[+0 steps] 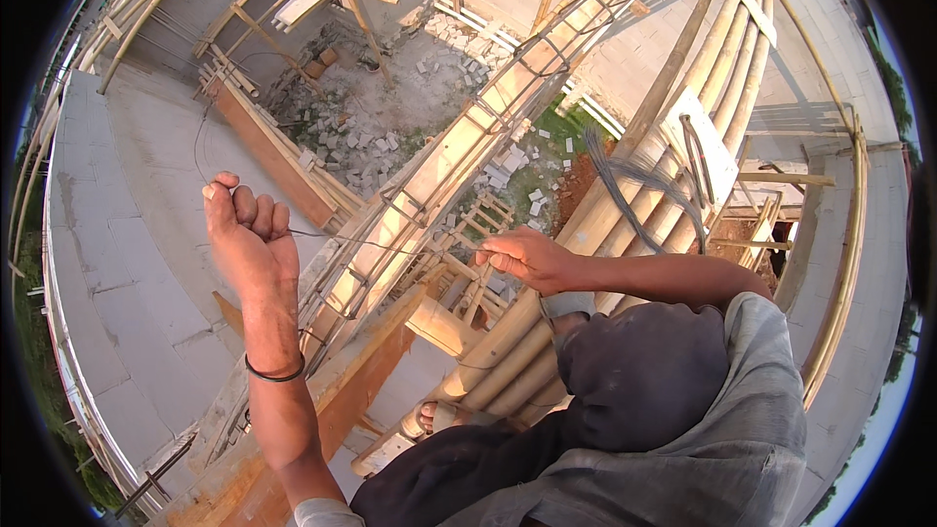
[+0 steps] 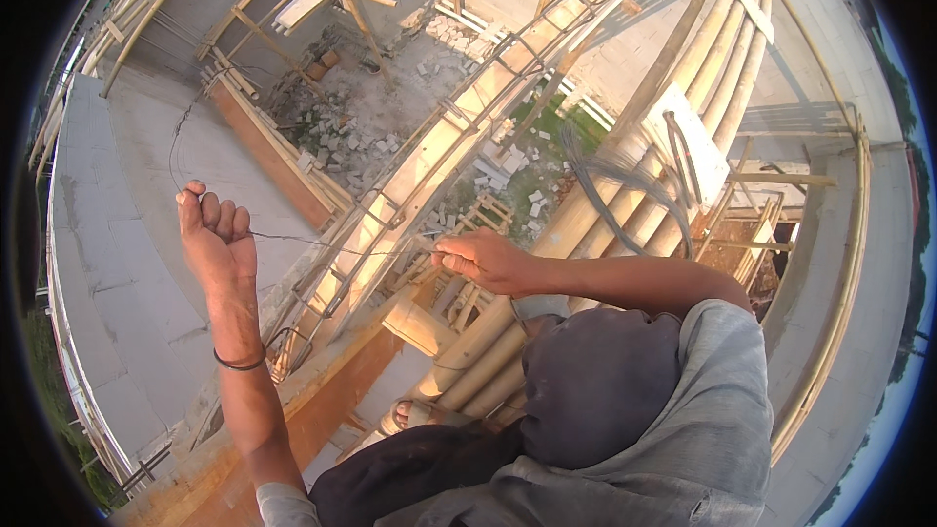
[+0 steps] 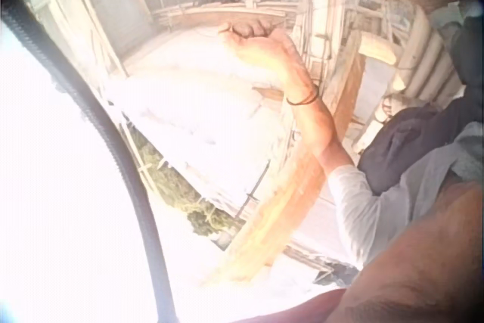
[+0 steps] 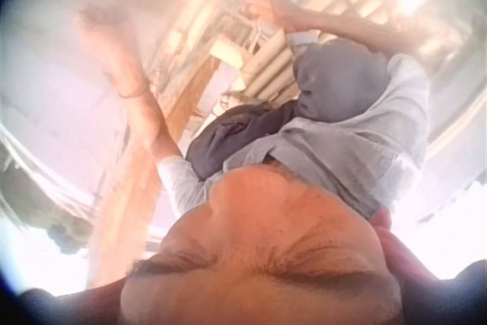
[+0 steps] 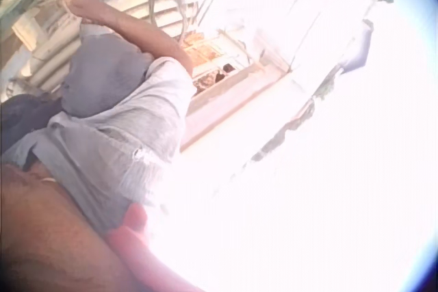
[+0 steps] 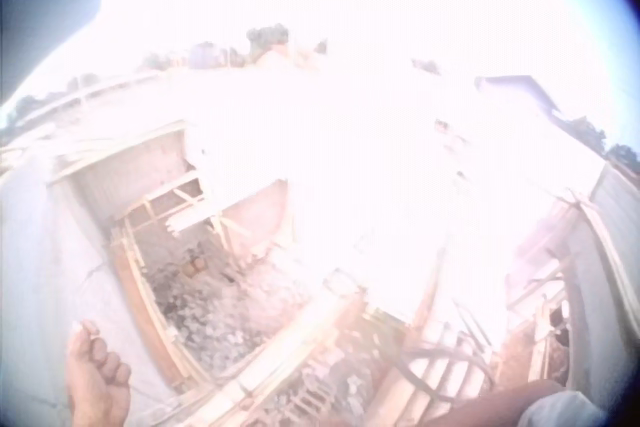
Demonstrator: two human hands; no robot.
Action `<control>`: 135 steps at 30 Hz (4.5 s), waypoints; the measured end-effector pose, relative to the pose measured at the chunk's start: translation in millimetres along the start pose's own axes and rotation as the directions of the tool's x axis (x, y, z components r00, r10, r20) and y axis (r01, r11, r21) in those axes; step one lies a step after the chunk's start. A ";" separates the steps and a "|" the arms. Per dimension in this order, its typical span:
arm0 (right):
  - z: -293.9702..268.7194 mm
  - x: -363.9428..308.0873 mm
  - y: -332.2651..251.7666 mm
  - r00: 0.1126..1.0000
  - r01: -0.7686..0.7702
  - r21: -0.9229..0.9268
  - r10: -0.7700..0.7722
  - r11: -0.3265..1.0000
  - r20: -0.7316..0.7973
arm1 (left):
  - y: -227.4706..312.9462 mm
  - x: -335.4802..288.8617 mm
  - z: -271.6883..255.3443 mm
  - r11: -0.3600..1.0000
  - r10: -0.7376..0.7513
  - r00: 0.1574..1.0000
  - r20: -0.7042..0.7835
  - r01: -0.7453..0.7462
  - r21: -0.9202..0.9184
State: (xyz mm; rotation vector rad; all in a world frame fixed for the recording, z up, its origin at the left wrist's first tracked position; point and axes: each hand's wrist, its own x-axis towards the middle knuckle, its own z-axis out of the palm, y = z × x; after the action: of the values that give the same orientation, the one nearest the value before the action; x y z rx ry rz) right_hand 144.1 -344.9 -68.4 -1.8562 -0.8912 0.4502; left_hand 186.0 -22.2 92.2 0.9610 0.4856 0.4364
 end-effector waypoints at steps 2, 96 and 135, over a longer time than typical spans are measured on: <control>-4.9 0.7 23.5 0.990 -0.142 -0.075 0.144 0.987 0.014 | 6.2 6.1 -2.0 0.999 0.044 0.998 -0.048 -0.045 -0.010; -400.8 -485.1 -233.2 -0.452 -0.555 0.311 0.034 0.771 -0.891 | -451.5 -183.8 130.1 0.212 -0.303 0.151 0.941 -0.952 0.222; -23.1 215.8 -109.1 0.864 0.380 -0.451 -0.483 0.808 -0.138 | 140.0 -28.3 -27.6 0.789 0.583 0.813 0.001 -0.565 -0.240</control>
State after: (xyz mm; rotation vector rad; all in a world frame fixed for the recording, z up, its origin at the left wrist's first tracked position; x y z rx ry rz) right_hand 260.3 -171.9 56.4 -1.9384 -1.2668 -0.2791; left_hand 128.3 50.9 203.9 0.8837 0.0511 0.9865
